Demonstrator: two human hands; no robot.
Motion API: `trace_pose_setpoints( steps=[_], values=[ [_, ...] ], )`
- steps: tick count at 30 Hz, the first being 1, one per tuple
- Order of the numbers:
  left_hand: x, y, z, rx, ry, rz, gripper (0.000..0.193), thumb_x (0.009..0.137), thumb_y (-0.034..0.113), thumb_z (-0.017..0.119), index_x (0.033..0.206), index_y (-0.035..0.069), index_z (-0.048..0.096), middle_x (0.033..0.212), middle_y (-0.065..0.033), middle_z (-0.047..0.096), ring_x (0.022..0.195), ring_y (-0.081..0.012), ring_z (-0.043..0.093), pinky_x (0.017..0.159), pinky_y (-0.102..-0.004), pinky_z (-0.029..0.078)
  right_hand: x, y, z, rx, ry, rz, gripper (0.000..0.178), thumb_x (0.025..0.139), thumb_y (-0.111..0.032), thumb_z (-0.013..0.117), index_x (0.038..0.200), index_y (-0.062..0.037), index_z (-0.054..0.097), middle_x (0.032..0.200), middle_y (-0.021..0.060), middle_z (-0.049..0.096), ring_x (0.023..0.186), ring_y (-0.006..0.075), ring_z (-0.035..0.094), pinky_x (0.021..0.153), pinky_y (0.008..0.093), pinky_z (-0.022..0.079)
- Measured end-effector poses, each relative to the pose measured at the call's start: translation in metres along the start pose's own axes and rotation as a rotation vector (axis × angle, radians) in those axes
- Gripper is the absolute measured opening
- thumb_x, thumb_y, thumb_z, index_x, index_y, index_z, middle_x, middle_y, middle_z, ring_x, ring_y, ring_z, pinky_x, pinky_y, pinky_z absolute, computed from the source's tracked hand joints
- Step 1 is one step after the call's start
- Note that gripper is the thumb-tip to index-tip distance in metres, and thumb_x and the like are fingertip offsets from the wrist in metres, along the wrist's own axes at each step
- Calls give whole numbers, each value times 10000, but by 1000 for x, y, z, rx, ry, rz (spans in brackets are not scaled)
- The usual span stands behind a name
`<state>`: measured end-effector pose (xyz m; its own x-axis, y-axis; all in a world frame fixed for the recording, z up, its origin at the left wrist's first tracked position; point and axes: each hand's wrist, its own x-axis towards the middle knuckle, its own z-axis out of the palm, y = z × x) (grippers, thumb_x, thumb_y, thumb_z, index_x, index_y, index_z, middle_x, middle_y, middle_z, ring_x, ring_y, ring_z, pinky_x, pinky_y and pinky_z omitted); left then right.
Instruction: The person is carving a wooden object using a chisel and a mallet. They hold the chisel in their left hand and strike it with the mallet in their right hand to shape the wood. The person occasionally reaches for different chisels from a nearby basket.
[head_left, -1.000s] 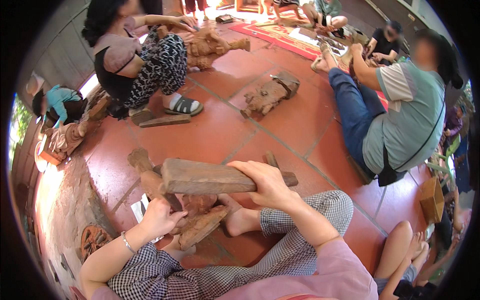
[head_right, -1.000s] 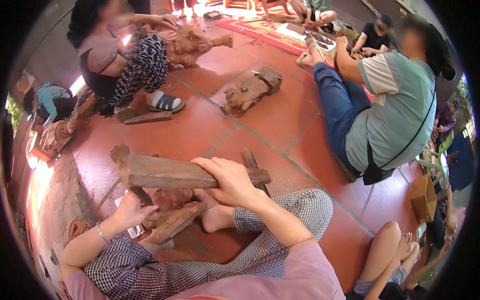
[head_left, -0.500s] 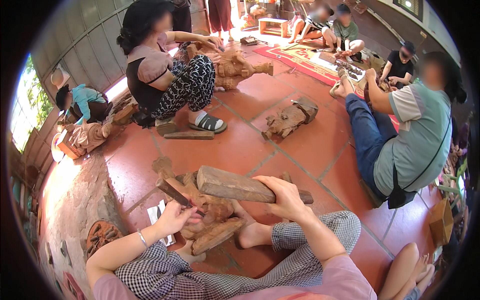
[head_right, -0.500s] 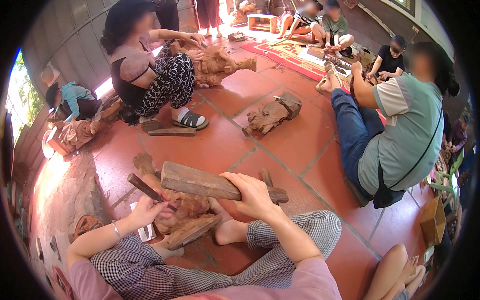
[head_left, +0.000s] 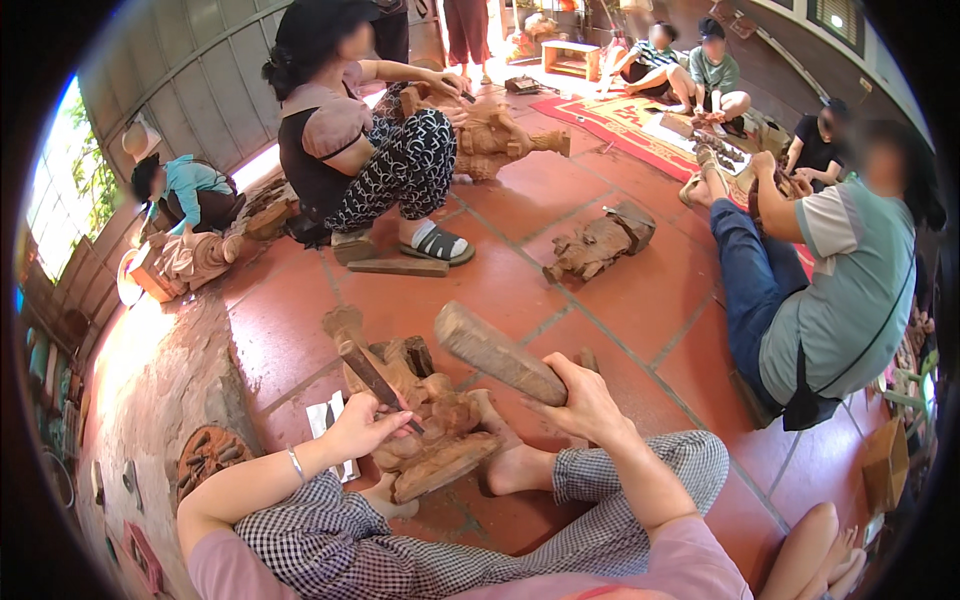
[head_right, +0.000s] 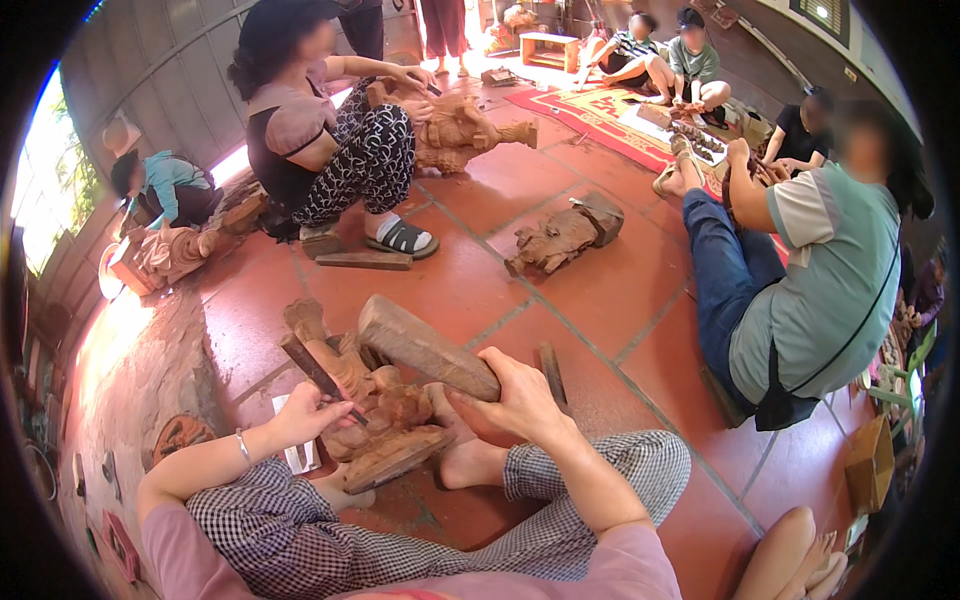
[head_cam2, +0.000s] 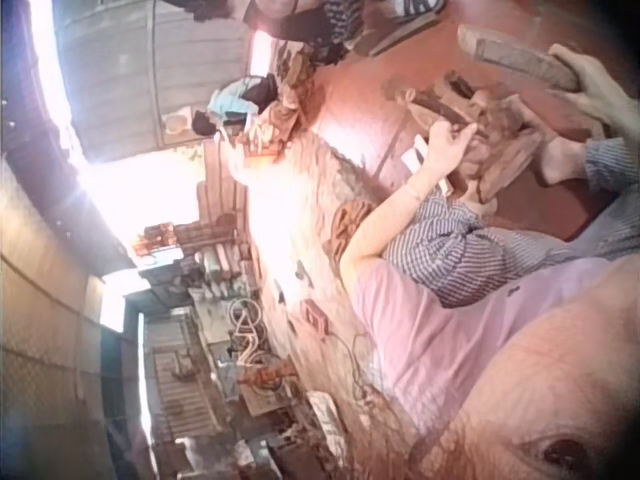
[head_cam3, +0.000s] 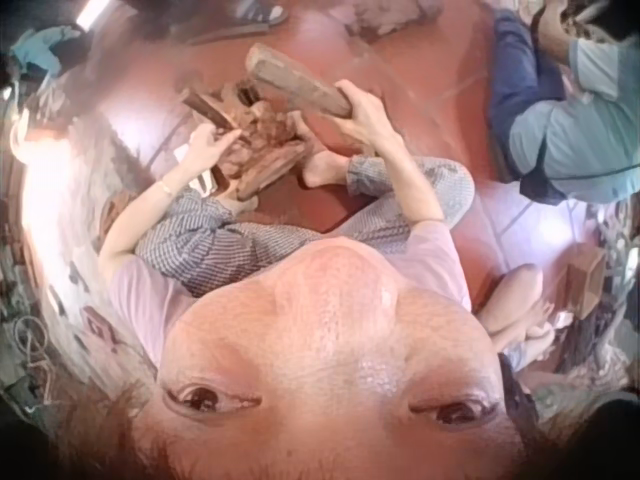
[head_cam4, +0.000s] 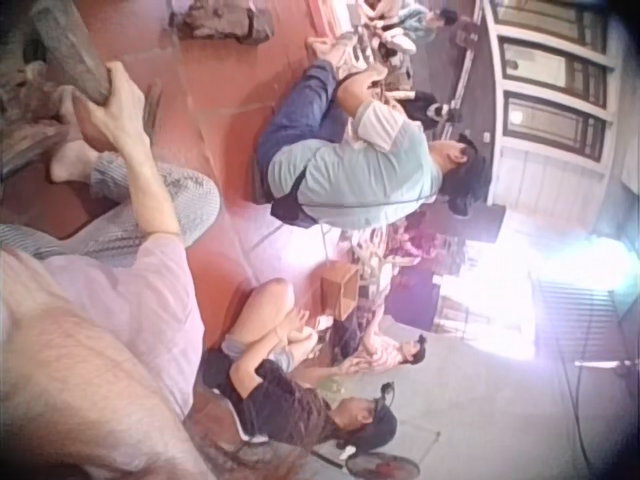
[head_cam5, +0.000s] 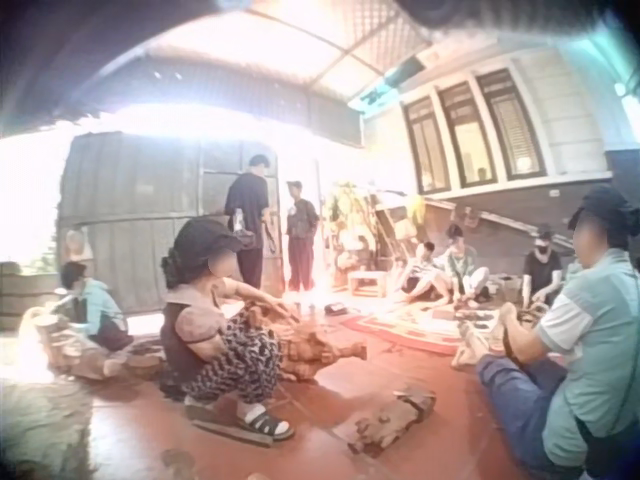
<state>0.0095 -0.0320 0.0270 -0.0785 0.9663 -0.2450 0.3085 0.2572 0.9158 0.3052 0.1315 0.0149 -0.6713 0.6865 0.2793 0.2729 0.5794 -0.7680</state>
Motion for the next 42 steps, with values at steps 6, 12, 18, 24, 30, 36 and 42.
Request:
trace_pose_setpoints(
  steps=[6,12,18,24,30,36,42],
  values=[
    [-1,-3,-1,-65,7,-89,156,975,99,550,1042,-40,525,1026,-136,673,902,-160,676,778,-271,591,0,-2,-3,-4,-23,41,504,787,-398,777,1067,-51,543,819,157,655,789,330,668,689,415,509],
    [2,-7,0,-39,26,-31,134,957,54,562,1021,-17,469,980,-121,647,924,-189,679,766,-281,611,-1,-6,-6,-12,-23,112,507,780,-383,783,1083,-57,539,845,154,656,817,311,665,718,415,506],
    [1,-1,2,18,-19,73,151,903,-47,594,962,-26,457,964,-106,593,988,-221,670,777,-304,628,-3,-3,-8,14,-75,124,538,772,-281,767,1182,-52,505,946,166,651,917,308,649,789,407,498],
    [2,1,7,-28,36,95,154,906,-46,591,994,-24,466,968,-102,597,975,-213,671,792,-301,624,-1,-6,-9,65,-109,111,596,822,-358,727,1258,-37,478,1076,232,648,1029,380,632,845,443,503],
    [2,-2,4,-71,22,9,98,969,60,544,1003,-30,524,1001,-108,625,959,-163,646,803,-275,601,0,-5,-8,40,-119,127,626,836,-448,709,1273,-61,484,1057,227,659,1018,378,644,847,441,508],
    [1,0,7,-150,35,-23,120,997,98,506,1015,-17,530,1016,-104,624,963,-155,643,817,-268,586,-1,0,-3,61,-72,38,578,820,-391,749,1225,-56,509,959,176,663,916,325,663,775,415,511],
    [2,-7,2,-49,-20,-42,101,994,106,516,1015,11,542,1004,-88,632,954,-136,645,791,-263,578,-1,1,-2,70,-54,19,586,809,-398,757,1217,-57,512,954,173,664,902,317,667,766,414,512]
  ],
)
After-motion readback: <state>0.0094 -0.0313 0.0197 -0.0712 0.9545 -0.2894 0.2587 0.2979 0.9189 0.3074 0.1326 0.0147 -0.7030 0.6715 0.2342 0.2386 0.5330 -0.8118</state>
